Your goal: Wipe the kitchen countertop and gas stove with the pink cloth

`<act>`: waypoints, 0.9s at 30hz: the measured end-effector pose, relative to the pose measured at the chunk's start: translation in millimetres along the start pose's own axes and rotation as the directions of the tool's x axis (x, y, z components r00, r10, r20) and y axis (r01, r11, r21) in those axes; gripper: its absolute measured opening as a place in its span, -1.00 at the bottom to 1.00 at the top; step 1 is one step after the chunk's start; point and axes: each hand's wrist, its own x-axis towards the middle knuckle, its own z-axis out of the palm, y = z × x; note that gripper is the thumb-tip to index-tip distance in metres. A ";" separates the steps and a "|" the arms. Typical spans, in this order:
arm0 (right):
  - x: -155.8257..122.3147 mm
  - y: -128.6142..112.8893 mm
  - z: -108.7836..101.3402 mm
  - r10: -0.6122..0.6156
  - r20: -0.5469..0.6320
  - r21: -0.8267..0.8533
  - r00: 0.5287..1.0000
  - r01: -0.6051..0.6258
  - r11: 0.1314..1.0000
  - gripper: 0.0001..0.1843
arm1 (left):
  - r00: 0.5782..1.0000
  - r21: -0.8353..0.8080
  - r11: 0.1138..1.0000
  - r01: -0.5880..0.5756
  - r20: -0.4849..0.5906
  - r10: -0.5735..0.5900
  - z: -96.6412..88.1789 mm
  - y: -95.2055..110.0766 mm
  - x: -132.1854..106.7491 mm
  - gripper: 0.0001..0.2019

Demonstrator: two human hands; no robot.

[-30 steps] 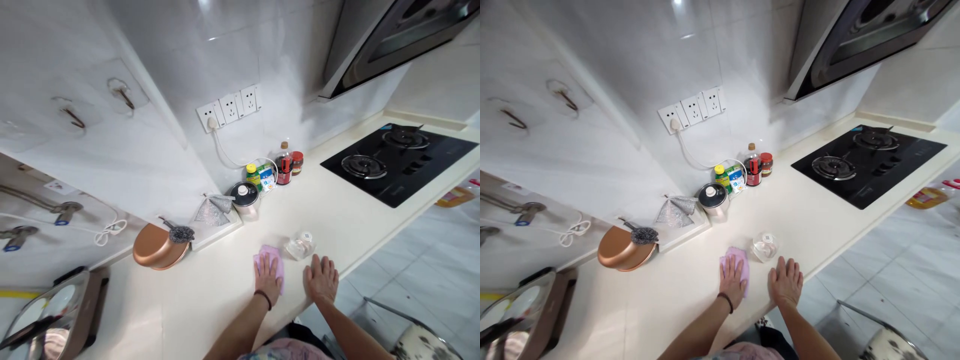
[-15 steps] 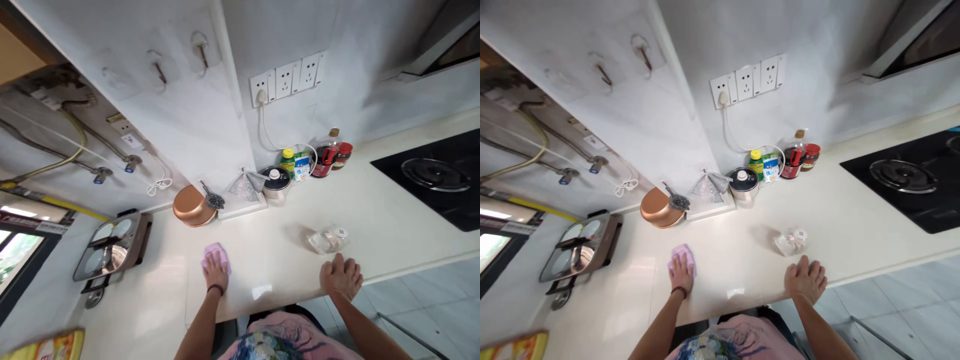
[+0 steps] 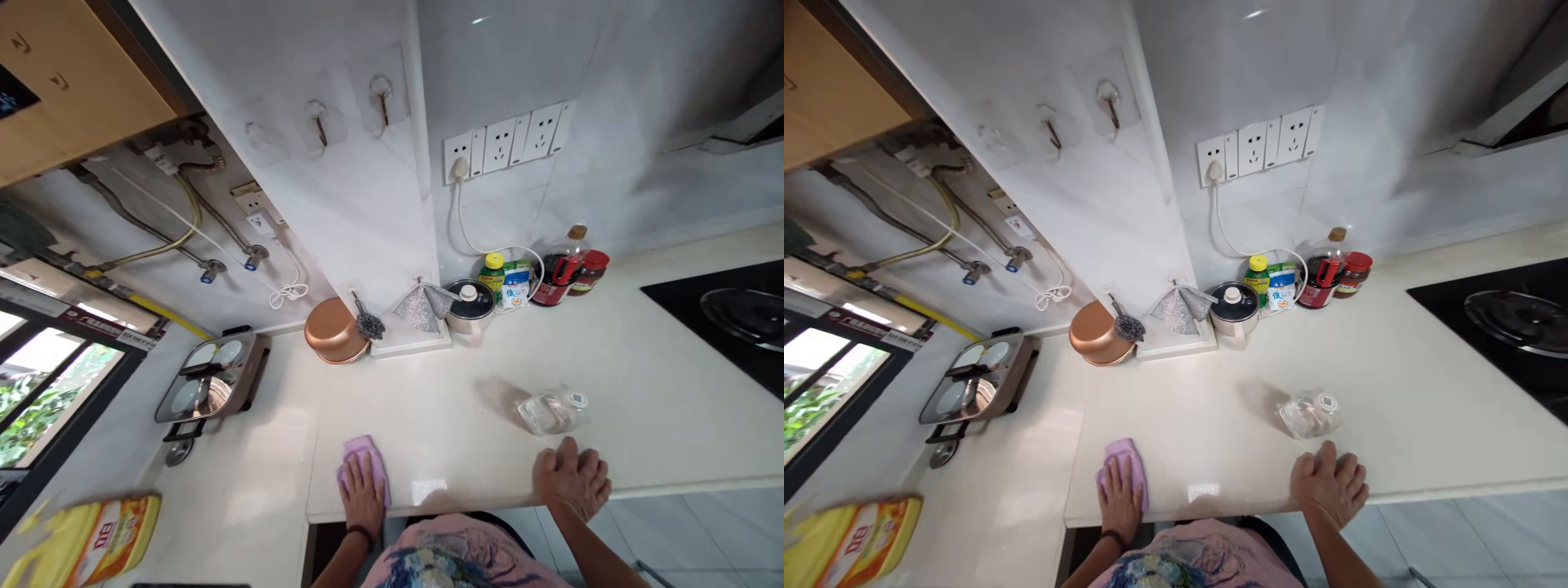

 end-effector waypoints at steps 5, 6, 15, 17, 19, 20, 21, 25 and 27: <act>1.2 8.7 7.7 -0.015 -0.011 0.006 1.000 0.015 1.000 -0.32 | 0.850 -0.209 0.862 -0.462 0.173 0.497 -14.7 95.2 4.2 -0.18; 1.7 10.6 9.1 -0.021 -0.016 0.009 1.000 0.021 1.000 -0.31 | 0.772 -0.260 0.788 -0.559 0.185 0.609 -18.8 116.3 6.6 -0.15; 5.2 25.5 23.9 -0.043 -0.036 0.010 0.998 0.043 0.999 -0.26 | 0.428 -0.333 0.429 -0.839 0.083 0.900 -42.9 230.8 51.3 -0.27; 5.7 28.0 26.5 -0.043 -0.044 0.007 0.998 0.043 0.999 -0.26 | 0.484 -0.304 0.490 -0.817 0.102 0.869 -51.2 229.4 72.5 -0.26; 6.2 29.6 27.4 -0.044 -0.043 0.002 0.998 0.044 0.999 -0.25 | 0.571 -0.263 0.581 -0.770 0.121 0.812 -61.9 219.4 96.3 -0.25; 6.4 30.0 27.0 -0.043 -0.039 0.001 0.998 0.043 0.999 -0.24 | 0.620 -0.243 0.631 -0.737 0.128 0.774 -67.6 211.4 108.4 -0.25; 6.6 29.9 26.2 -0.041 -0.033 0.000 0.999 0.041 0.999 -0.23 | 0.669 -0.226 0.679 -0.698 0.133 0.732 -73.1 201.7 120.3 -0.26; 8.0 25.9 20.0 -0.017 -0.012 0.011 1.000 0.017 1.000 -0.23 | 0.839 -0.160 0.845 -0.511 0.118 0.530 -88.1 149.9 161.8 -0.27; 8.9 22.8 16.8 -0.002 -0.009 0.027 1.000 0.002 1.000 -0.22 | 0.903 -0.138 0.904 -0.405 0.095 0.420 -90.0 122.5 177.9 -0.27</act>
